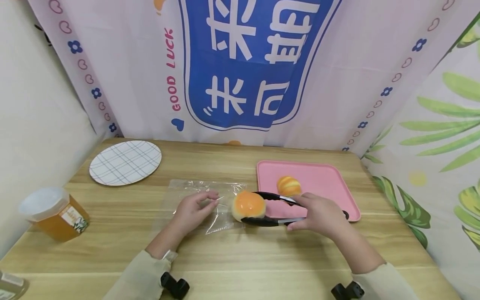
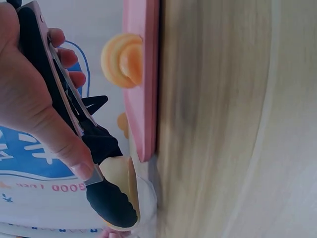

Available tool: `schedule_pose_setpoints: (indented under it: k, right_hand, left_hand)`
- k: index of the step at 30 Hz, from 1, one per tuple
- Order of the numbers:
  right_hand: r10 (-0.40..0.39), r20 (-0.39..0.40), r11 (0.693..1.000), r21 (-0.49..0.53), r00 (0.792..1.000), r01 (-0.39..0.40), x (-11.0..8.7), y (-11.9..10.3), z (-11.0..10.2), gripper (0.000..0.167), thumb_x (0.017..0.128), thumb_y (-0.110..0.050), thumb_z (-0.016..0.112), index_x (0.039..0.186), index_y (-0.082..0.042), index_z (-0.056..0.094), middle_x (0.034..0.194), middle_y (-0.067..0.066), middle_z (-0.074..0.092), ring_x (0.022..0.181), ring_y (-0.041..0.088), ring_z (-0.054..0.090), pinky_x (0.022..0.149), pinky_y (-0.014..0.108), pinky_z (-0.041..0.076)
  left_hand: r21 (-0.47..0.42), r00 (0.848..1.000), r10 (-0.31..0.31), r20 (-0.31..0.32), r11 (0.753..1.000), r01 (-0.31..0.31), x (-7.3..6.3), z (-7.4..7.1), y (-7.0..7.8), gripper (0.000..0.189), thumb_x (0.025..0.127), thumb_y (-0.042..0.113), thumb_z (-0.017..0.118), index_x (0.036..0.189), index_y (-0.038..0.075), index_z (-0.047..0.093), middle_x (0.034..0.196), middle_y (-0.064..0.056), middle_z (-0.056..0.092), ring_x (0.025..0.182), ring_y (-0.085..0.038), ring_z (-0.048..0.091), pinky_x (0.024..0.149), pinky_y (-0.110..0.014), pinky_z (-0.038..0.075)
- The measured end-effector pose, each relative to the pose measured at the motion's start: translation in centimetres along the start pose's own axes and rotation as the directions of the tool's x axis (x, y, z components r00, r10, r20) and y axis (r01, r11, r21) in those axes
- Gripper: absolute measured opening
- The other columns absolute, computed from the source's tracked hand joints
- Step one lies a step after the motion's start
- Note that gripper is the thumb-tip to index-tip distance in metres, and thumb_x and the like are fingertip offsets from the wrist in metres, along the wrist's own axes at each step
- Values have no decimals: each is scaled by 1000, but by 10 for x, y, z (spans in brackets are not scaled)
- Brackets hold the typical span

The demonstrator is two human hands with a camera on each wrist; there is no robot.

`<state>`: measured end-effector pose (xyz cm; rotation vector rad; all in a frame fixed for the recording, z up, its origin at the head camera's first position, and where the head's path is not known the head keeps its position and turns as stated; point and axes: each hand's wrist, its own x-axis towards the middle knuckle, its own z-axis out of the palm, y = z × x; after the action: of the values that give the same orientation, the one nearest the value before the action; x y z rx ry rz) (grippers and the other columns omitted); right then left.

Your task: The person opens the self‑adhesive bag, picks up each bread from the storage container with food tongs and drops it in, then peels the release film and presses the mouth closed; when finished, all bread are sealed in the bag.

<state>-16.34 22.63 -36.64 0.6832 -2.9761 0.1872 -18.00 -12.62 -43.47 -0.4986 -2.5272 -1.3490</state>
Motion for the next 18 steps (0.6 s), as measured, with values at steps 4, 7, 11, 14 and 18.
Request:
schedule_pose_setpoints:
  k: [4, 7, 11, 14, 18]
  right_hand:
    - [-6, 21, 1000, 1, 1000, 6, 9, -8, 5, 90, 61, -67, 79, 136, -20, 59, 125, 7, 67, 110, 28, 66, 80, 47, 58]
    - [-7, 34, 1000, -13, 999, 7, 16, -14, 8, 89, 62, -67, 79, 135, -19, 60, 126, 7, 66, 110, 28, 66, 78, 47, 58]
    - [-29, 41, 999, -28, 999, 30, 25, -24, 12, 86, 63, -67, 79, 131, -18, 62, 124, 6, 66, 107, 26, 67, 77, 46, 57]
    - [-50, 45, 998, -28, 998, 51, 31, -30, 15, 83, 63, -67, 79, 130, -19, 62, 123, 5, 66, 105, 25, 67, 77, 45, 57]
    - [-61, 45, 998, -25, 997, 63, 38, -35, 19, 84, 64, -67, 79, 131, -19, 62, 121, 4, 67, 106, 24, 66, 77, 44, 58]
  left_hand:
    - [-18, 1000, -8, 6, 1000, 8, 0, 0, 2, 13, 90, 14, 70, 100, 7, 72, 114, -11, 72, 113, -34, 66, 102, -53, 50]
    - [-29, 1000, -10, 11, 1000, 10, 0, 1, 4, 12, 90, 15, 70, 99, 8, 73, 115, -11, 72, 113, -33, 66, 102, -52, 50]
    - [-31, 1000, -13, 17, 999, 13, 0, 2, 6, 11, 90, 17, 70, 99, 10, 73, 116, -10, 72, 114, -31, 66, 103, -51, 50]
    - [-23, 1000, -17, 17, 1000, 17, 0, 2, 7, 11, 90, 17, 71, 99, 12, 73, 117, -8, 72, 115, -30, 66, 103, -51, 50]
    - [-15, 1000, -11, 12, 1000, 11, -1, 2, 8, 12, 89, 18, 72, 101, 13, 73, 119, -7, 71, 115, -30, 66, 103, -49, 50]
